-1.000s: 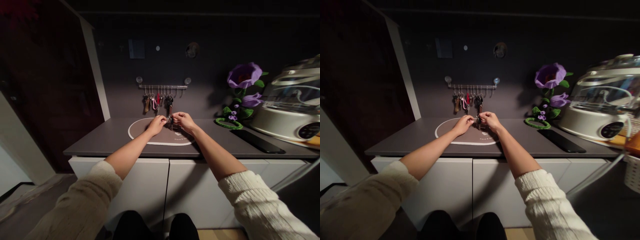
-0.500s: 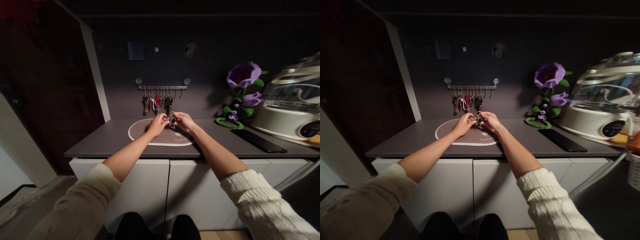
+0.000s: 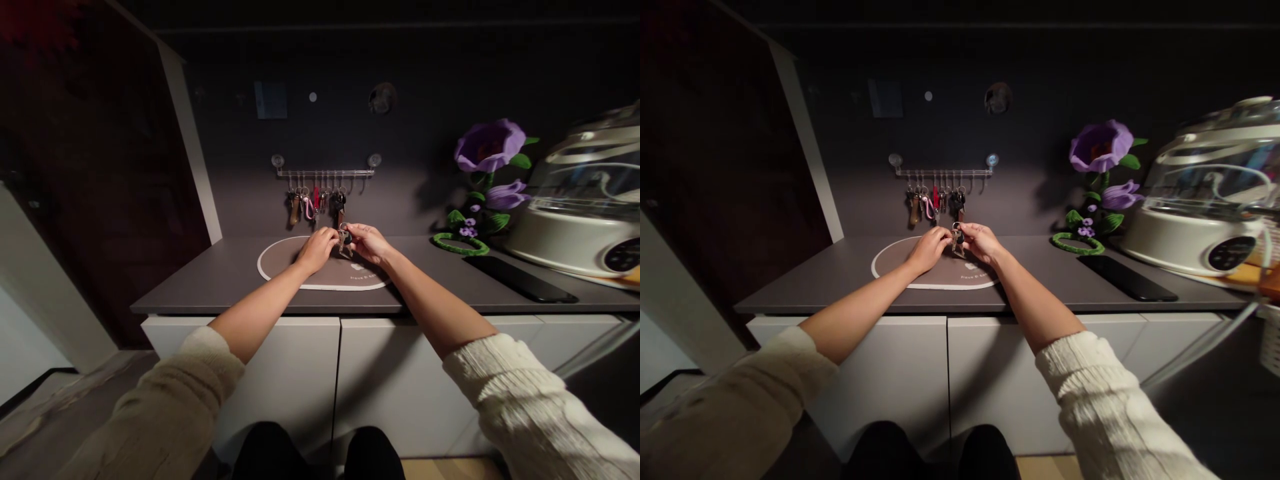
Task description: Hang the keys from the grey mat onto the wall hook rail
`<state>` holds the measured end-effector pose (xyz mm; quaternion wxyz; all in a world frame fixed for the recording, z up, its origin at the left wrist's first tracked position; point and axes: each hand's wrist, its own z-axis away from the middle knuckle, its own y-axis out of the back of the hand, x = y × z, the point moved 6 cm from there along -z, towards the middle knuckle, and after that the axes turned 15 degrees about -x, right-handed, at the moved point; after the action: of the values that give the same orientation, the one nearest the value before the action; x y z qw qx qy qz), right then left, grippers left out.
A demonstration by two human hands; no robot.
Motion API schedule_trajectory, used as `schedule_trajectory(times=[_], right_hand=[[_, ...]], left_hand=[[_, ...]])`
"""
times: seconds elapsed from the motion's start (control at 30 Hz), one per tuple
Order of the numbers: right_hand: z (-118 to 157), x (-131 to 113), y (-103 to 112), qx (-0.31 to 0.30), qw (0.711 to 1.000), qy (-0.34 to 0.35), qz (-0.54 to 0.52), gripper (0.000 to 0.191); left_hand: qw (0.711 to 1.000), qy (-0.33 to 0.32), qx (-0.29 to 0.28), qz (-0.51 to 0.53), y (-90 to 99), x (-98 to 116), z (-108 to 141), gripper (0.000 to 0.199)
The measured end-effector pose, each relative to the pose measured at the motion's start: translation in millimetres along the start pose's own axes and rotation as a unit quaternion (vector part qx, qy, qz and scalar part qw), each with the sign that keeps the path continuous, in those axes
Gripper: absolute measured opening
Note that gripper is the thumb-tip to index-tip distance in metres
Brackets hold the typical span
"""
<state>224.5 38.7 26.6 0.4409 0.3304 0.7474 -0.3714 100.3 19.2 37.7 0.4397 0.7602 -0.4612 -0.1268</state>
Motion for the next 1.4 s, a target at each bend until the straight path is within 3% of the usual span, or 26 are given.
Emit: schedule_trajectory(times=[0.5, 0.7, 0.9, 1.17, 1.4], right_hand=[[1, -2, -2, 0.002, 0.999, -0.004, 0.032, 0.004], [3, 2, 2, 0.022, 0.995, -0.025, 0.094, 0.005], [2, 6, 1, 0.009, 0.989, -0.036, 0.143, 0.011], [2, -1, -5, 0.008, 0.986, 0.003, 0.167, 0.017], [-4, -3, -4, 0.0, 0.969, 0.042, 0.244, 0.023]], left_hand=[[0.996, 0.056, -0.036, -0.055, 3.0, 6, -3, 0.016], [0.995, 0.078, 0.03, 0.056, 4.4, -9, 0, 0.012], [0.969, 0.093, 0.049, 0.224, -4.8, -24, -3, 0.01], [0.944, 0.112, 0.055, 0.305, -7.7, -28, -4, 0.008], [0.941, 0.108, 0.049, 0.318, -10.6, -27, -4, 0.009]])
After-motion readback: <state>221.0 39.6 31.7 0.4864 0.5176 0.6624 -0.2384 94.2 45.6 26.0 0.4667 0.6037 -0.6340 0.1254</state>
